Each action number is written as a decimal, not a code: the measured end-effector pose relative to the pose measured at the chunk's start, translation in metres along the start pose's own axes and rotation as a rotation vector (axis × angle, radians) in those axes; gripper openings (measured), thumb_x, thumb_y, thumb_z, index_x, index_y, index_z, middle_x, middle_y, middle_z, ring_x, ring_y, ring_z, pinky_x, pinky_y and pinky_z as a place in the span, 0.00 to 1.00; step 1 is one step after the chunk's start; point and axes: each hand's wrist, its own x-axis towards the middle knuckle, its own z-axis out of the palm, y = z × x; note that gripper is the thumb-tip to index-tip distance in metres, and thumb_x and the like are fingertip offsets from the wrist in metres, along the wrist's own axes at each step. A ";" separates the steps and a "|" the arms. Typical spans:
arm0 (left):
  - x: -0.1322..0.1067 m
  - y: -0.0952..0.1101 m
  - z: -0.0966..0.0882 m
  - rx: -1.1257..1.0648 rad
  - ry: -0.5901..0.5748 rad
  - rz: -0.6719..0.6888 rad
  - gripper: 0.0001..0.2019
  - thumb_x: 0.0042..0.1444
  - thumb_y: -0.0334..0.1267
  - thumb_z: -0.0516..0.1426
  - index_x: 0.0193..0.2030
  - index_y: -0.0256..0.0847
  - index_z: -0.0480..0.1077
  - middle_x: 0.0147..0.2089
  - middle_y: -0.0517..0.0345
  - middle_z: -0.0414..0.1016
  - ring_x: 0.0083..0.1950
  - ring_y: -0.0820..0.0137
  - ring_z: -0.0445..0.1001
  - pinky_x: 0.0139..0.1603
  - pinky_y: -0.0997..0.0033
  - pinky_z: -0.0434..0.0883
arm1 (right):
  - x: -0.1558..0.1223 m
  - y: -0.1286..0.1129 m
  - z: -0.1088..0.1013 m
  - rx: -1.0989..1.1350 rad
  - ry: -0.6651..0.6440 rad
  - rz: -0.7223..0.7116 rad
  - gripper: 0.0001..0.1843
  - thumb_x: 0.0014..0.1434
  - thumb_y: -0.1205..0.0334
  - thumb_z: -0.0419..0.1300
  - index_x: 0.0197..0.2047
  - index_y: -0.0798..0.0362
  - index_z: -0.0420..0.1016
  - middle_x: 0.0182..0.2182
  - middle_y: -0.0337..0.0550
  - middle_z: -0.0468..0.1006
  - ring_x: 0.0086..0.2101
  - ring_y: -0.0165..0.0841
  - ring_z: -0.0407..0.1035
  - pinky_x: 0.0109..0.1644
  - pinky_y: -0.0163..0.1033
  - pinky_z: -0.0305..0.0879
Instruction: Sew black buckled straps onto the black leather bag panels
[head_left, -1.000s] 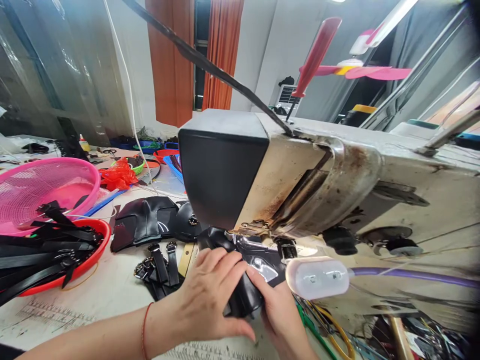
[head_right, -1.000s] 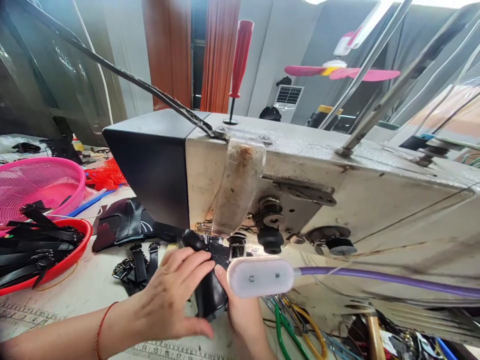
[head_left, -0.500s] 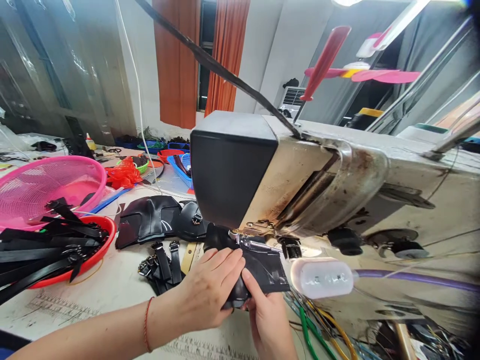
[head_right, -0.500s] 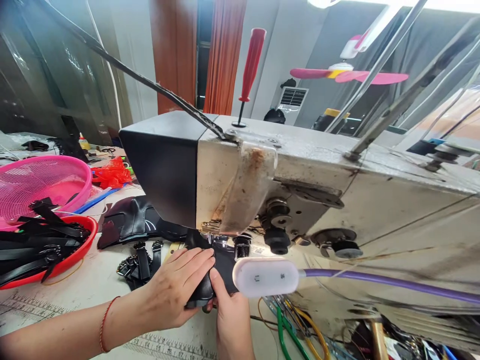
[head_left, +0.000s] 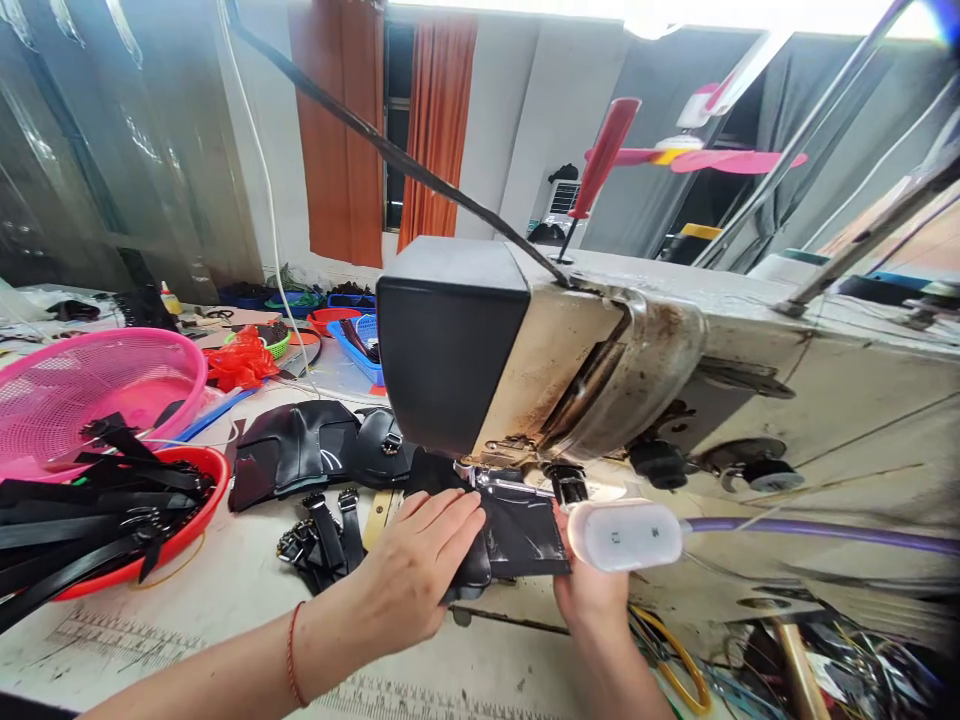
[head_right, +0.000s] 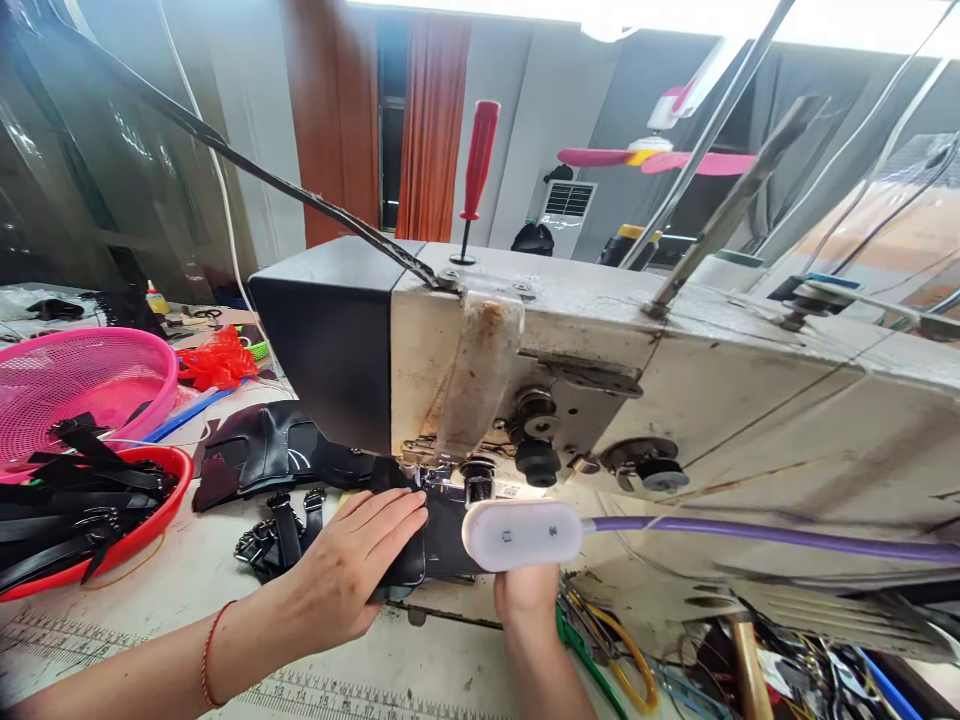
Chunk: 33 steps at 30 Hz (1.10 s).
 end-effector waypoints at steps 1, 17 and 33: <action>0.001 0.001 0.000 -0.008 -0.004 -0.004 0.37 0.51 0.33 0.54 0.69 0.34 0.49 0.70 0.39 0.56 0.69 0.52 0.56 0.65 0.50 0.55 | 0.006 -0.005 -0.001 0.000 0.005 -0.019 0.15 0.32 0.59 0.72 0.25 0.46 0.72 0.22 0.33 0.76 0.29 0.36 0.70 0.35 0.39 0.68; -0.061 -0.122 -0.001 -0.089 -0.159 -0.530 0.14 0.56 0.22 0.50 0.37 0.38 0.77 0.39 0.50 0.76 0.45 0.62 0.72 0.49 0.62 0.68 | -0.065 0.025 -0.011 -0.069 -0.486 0.325 0.29 0.51 0.33 0.60 0.24 0.53 0.78 0.19 0.44 0.74 0.22 0.32 0.66 0.26 0.36 0.63; -0.030 -0.134 -0.009 -0.462 -0.320 -0.294 0.03 0.58 0.33 0.56 0.37 0.39 0.72 0.38 0.58 0.73 0.39 0.69 0.70 0.42 0.72 0.66 | -0.063 0.013 0.022 -0.185 -0.249 0.451 0.25 0.38 0.48 0.75 0.29 0.56 0.71 0.13 0.31 0.67 0.13 0.23 0.58 0.15 0.29 0.54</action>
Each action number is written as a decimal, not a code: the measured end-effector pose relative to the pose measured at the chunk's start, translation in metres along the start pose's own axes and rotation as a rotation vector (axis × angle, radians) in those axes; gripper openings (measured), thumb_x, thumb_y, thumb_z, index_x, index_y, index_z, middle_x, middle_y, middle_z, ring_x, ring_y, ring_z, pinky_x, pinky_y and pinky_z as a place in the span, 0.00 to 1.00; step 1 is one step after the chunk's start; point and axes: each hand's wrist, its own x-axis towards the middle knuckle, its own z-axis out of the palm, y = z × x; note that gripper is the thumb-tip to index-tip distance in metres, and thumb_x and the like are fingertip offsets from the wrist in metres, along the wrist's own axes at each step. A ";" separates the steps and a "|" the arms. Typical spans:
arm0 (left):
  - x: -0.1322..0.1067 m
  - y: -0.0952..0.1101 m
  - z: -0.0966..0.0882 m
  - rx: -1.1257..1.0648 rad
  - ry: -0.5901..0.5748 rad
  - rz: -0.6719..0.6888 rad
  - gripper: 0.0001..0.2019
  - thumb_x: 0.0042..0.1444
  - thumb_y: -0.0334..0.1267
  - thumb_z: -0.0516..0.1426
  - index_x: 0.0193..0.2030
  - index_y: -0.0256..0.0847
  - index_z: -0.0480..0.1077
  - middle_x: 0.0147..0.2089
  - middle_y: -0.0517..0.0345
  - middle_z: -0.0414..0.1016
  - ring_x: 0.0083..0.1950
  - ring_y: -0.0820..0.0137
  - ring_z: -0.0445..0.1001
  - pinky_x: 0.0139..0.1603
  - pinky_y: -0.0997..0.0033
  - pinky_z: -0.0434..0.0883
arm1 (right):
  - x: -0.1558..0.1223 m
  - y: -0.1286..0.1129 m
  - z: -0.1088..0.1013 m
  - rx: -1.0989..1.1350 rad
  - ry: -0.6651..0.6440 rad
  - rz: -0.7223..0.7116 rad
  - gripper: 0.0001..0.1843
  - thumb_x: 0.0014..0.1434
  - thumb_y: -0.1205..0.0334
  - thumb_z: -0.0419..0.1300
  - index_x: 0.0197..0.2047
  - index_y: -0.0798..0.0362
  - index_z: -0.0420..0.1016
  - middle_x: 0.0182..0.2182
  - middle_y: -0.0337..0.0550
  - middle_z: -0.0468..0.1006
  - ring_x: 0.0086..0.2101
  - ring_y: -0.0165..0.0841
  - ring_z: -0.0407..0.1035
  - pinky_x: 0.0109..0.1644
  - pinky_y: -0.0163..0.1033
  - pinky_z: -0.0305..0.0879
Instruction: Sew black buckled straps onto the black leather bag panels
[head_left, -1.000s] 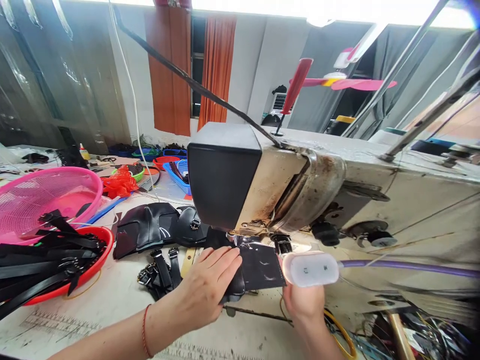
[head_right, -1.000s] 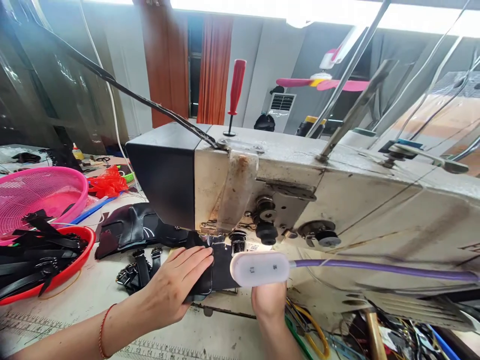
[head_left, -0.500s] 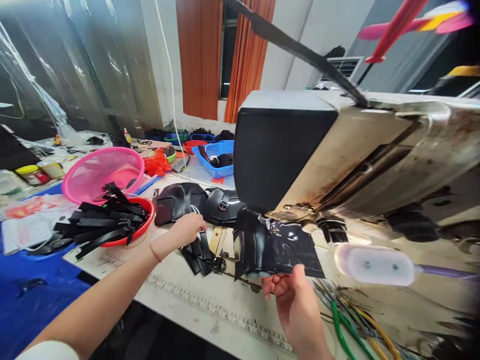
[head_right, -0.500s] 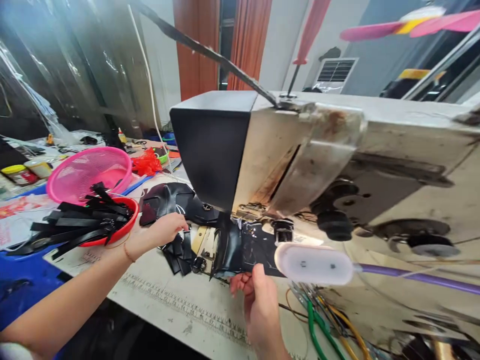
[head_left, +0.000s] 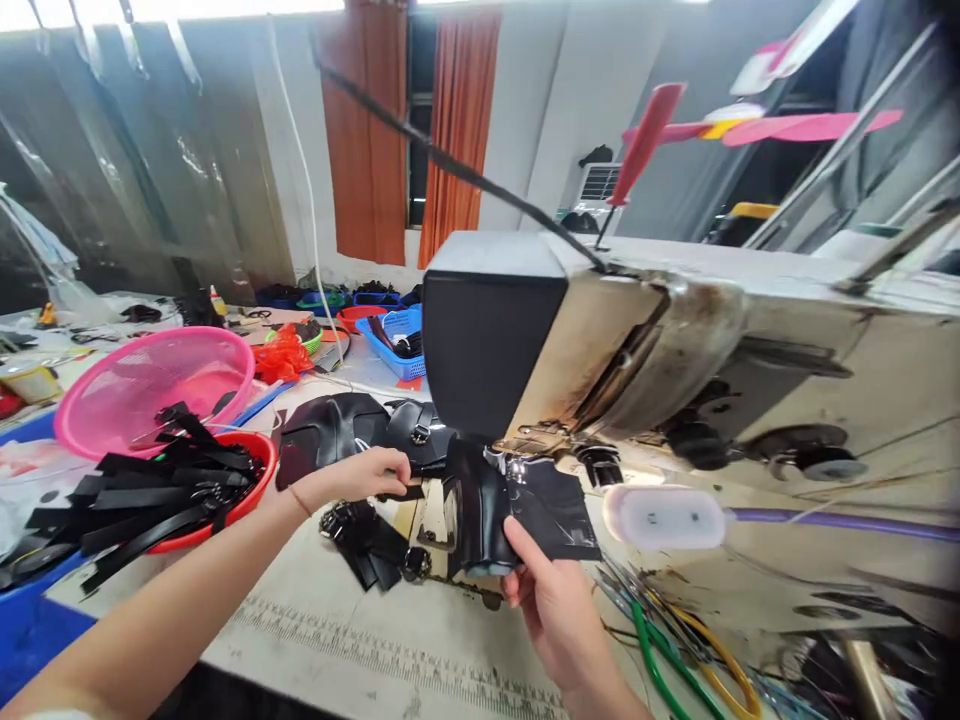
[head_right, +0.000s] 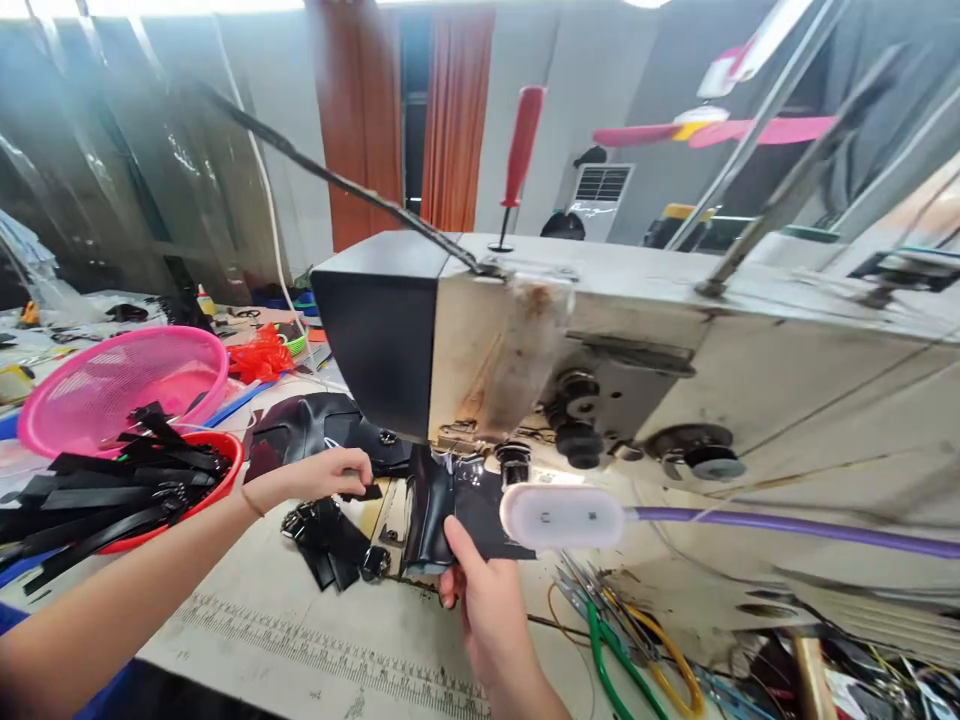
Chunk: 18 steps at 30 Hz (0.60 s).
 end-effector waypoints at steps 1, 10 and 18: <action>0.002 0.010 -0.005 -0.053 0.049 -0.007 0.06 0.61 0.35 0.52 0.40 0.39 0.70 0.38 0.57 0.73 0.38 0.70 0.71 0.40 0.73 0.67 | 0.001 0.002 -0.001 -0.009 -0.006 -0.012 0.26 0.38 0.48 0.75 0.32 0.56 0.72 0.14 0.31 0.69 0.13 0.23 0.58 0.15 0.29 0.54; 0.040 0.109 0.010 -0.455 0.318 -0.105 0.07 0.51 0.41 0.61 0.30 0.39 0.75 0.33 0.57 0.77 0.35 0.70 0.73 0.38 0.73 0.67 | 0.008 0.009 -0.011 -0.077 -0.077 -0.074 0.26 0.44 0.41 0.71 0.25 0.57 0.71 0.16 0.34 0.69 0.13 0.22 0.57 0.16 0.30 0.55; 0.052 0.115 0.028 -0.728 0.457 -0.284 0.07 0.47 0.40 0.62 0.26 0.37 0.74 0.27 0.60 0.75 0.28 0.74 0.68 0.30 0.76 0.63 | 0.009 0.010 -0.012 -0.075 -0.062 -0.058 0.28 0.43 0.41 0.71 0.33 0.58 0.74 0.17 0.35 0.70 0.13 0.22 0.57 0.16 0.30 0.54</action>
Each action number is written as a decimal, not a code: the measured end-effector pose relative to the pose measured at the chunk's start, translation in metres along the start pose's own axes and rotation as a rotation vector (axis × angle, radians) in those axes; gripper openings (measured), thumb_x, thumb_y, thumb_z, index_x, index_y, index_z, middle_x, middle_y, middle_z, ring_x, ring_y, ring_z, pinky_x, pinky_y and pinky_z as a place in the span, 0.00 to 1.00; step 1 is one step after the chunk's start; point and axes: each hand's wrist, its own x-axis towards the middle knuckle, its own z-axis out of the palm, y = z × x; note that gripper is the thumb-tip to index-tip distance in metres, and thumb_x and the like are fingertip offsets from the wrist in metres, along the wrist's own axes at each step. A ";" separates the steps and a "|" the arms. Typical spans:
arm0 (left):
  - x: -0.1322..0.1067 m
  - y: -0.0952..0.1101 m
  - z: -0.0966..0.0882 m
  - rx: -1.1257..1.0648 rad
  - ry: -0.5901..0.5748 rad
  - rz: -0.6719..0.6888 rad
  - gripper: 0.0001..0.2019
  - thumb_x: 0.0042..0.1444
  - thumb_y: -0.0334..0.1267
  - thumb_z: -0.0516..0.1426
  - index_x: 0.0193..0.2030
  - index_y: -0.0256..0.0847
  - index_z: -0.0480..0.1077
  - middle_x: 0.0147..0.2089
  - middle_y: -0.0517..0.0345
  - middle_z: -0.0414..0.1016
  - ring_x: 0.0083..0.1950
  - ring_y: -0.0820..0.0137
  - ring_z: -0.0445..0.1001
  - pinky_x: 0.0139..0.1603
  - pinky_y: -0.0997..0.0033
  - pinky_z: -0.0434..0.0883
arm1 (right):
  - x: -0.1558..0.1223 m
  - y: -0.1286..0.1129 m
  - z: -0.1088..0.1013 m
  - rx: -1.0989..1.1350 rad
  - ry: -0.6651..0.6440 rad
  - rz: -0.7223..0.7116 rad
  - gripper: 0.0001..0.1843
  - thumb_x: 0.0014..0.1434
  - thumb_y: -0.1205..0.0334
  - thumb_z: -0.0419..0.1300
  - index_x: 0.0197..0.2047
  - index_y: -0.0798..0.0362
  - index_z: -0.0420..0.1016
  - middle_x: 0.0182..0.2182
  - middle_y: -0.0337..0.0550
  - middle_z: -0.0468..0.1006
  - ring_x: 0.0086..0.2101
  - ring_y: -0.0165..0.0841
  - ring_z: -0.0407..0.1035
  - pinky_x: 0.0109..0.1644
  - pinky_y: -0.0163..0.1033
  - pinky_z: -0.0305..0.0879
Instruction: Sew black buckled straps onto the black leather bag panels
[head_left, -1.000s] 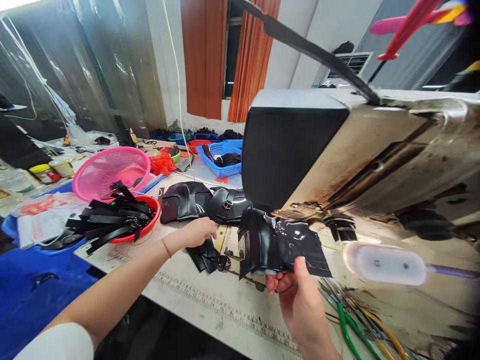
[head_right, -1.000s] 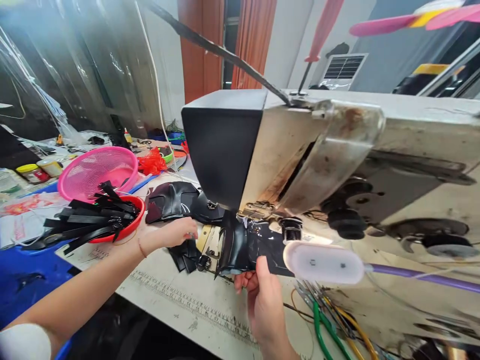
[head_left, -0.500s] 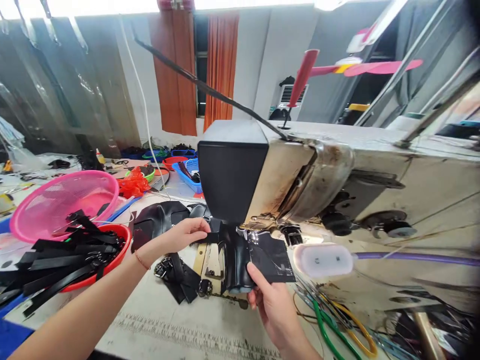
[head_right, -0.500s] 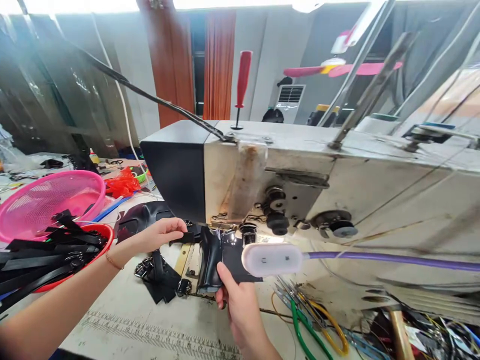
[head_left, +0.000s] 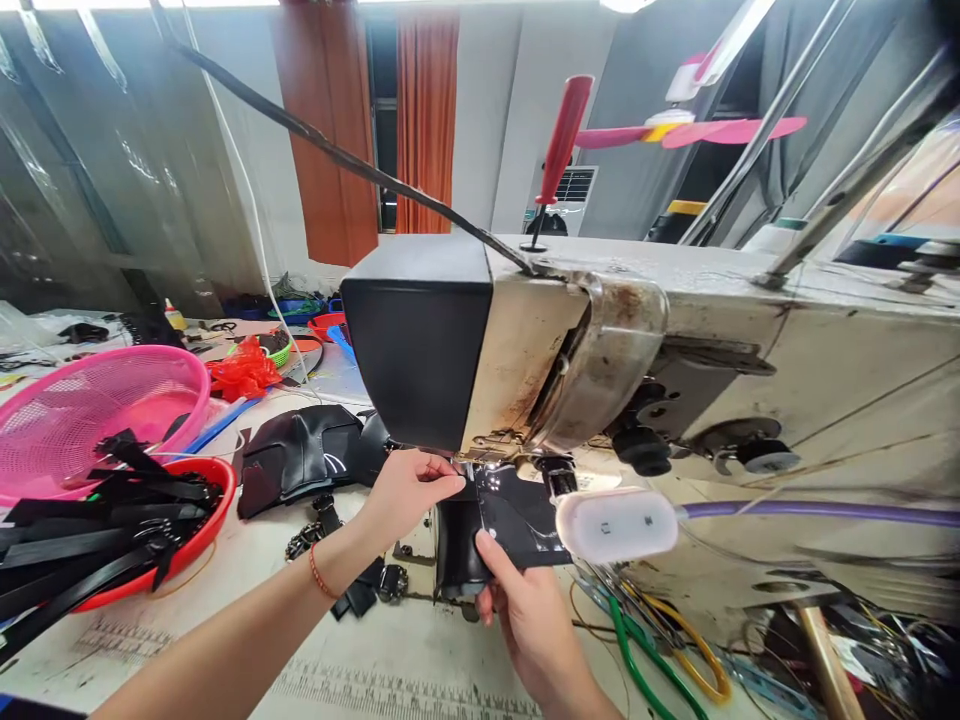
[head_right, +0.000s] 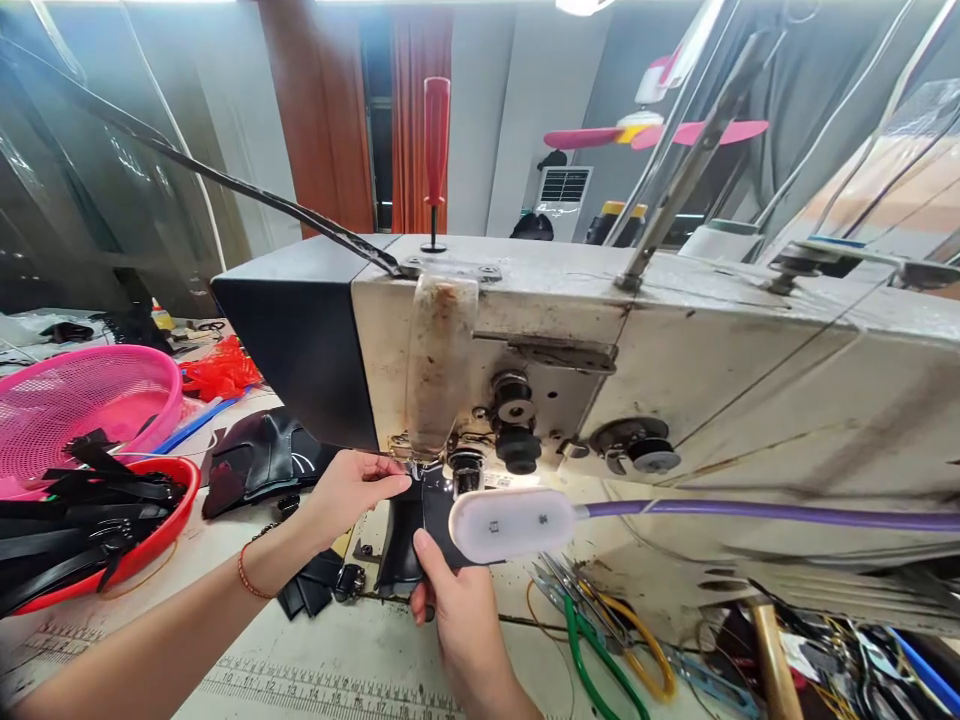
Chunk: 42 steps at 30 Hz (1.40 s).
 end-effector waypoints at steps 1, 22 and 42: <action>-0.001 0.001 0.001 -0.005 0.005 -0.010 0.07 0.47 0.39 0.61 0.26 0.37 0.74 0.26 0.61 0.75 0.28 0.75 0.67 0.29 0.76 0.63 | 0.001 0.001 0.000 0.003 -0.008 0.002 0.28 0.43 0.41 0.71 0.33 0.58 0.74 0.18 0.35 0.71 0.13 0.22 0.57 0.16 0.30 0.55; 0.000 0.000 0.007 -0.091 0.042 -0.033 0.06 0.45 0.38 0.62 0.24 0.37 0.75 0.27 0.60 0.77 0.30 0.72 0.71 0.35 0.74 0.66 | 0.000 0.005 0.001 0.013 0.025 0.016 0.31 0.38 0.37 0.71 0.31 0.57 0.73 0.13 0.32 0.65 0.12 0.24 0.56 0.15 0.31 0.54; 0.013 -0.001 0.008 -0.202 -0.035 0.064 0.09 0.47 0.34 0.60 0.35 0.36 0.78 0.37 0.54 0.82 0.44 0.62 0.77 0.52 0.64 0.70 | 0.007 0.015 0.008 -0.079 0.091 0.000 0.28 0.45 0.36 0.67 0.18 0.54 0.70 0.10 0.36 0.63 0.14 0.28 0.58 0.19 0.35 0.53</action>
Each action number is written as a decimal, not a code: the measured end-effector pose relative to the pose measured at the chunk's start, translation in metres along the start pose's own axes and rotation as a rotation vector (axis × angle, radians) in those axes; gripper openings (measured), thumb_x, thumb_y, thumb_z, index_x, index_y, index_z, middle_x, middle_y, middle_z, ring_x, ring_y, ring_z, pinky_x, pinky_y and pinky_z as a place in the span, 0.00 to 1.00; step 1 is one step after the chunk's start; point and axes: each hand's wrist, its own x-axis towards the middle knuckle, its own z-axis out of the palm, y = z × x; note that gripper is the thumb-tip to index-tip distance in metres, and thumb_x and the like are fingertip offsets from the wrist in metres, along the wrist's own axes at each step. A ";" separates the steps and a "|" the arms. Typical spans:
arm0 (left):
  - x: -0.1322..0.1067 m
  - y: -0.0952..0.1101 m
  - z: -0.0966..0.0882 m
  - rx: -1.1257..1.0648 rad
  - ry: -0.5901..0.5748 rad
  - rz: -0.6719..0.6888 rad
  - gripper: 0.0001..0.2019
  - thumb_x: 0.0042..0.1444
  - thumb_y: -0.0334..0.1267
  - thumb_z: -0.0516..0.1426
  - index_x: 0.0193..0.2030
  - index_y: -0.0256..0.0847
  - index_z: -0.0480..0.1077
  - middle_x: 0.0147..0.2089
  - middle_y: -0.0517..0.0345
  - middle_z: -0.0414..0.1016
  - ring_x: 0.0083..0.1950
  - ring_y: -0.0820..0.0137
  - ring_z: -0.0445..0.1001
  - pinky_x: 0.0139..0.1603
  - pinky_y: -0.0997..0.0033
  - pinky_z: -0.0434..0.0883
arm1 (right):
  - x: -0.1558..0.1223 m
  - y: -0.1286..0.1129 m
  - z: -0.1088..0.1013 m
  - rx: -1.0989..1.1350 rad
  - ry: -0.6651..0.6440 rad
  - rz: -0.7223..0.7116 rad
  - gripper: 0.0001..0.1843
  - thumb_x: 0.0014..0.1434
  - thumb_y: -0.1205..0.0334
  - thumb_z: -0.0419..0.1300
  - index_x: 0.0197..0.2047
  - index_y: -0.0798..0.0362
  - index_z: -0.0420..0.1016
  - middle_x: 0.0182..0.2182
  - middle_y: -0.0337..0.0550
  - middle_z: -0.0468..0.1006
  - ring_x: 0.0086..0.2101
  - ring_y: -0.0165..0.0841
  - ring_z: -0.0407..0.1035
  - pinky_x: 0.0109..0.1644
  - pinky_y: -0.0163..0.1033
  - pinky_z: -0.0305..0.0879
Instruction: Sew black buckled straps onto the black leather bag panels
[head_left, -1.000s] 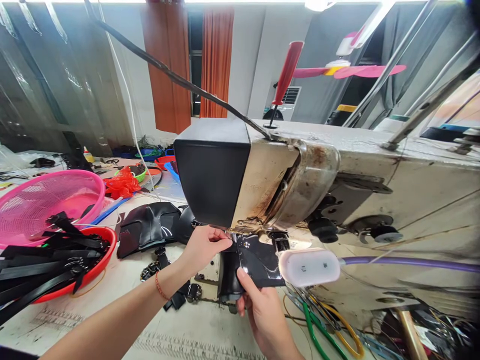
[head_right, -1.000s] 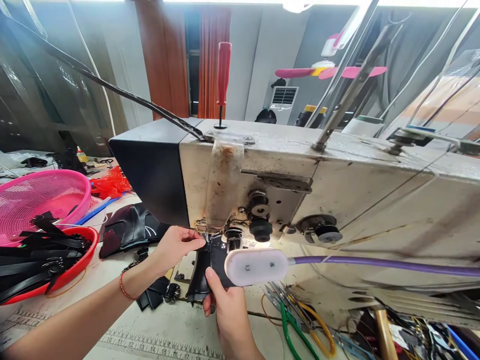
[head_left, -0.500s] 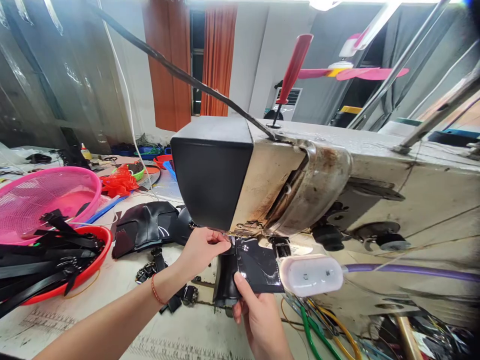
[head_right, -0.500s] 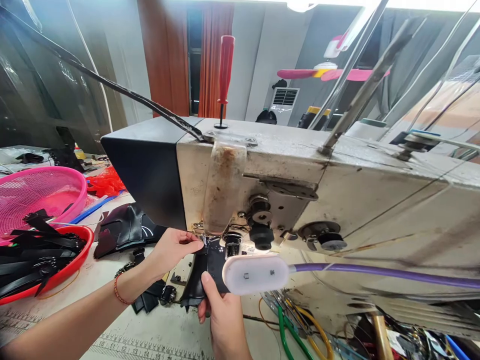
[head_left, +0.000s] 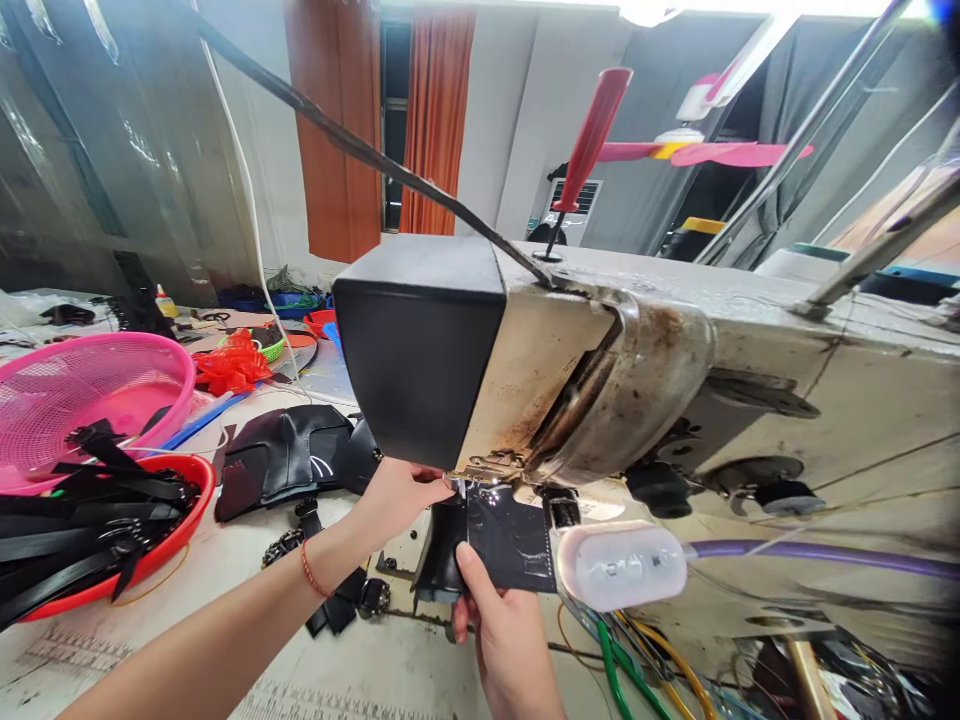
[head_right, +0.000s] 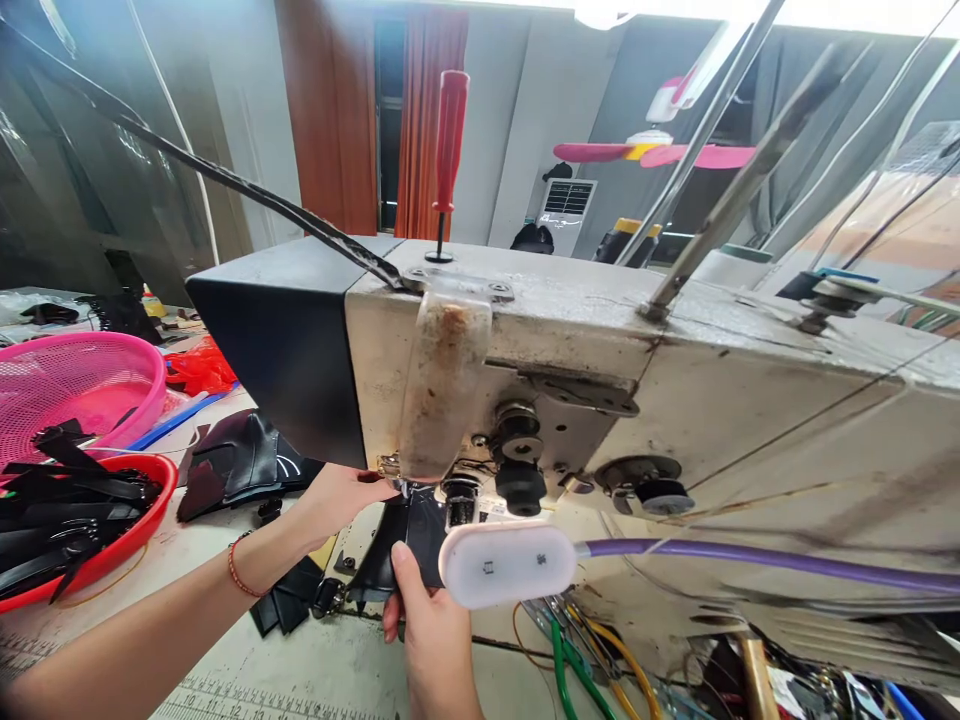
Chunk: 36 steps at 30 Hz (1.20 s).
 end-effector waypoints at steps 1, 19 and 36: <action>0.001 0.000 0.000 0.004 -0.001 0.009 0.09 0.47 0.35 0.61 0.36 0.36 0.78 0.38 0.54 0.82 0.45 0.62 0.77 0.51 0.64 0.70 | 0.001 0.001 0.000 -0.012 0.002 0.000 0.28 0.45 0.36 0.67 0.18 0.53 0.70 0.10 0.36 0.63 0.14 0.28 0.58 0.19 0.36 0.53; -0.025 -0.008 -0.006 0.523 0.346 0.592 0.02 0.52 0.32 0.56 0.34 0.40 0.69 0.38 0.52 0.75 0.45 0.61 0.72 0.49 0.58 0.69 | 0.002 -0.015 0.008 -0.092 0.003 0.012 0.35 0.45 0.31 0.63 0.11 0.53 0.61 0.09 0.34 0.56 0.13 0.22 0.48 0.18 0.32 0.41; -0.048 -0.034 -0.022 0.869 0.106 1.300 0.10 0.57 0.23 0.56 0.43 0.37 0.70 0.33 0.55 0.74 0.35 0.70 0.69 0.35 0.69 0.69 | -0.008 -0.039 -0.009 0.226 -0.408 0.179 0.15 0.44 0.56 0.67 0.21 0.62 0.77 0.15 0.40 0.71 0.13 0.22 0.59 0.19 0.29 0.54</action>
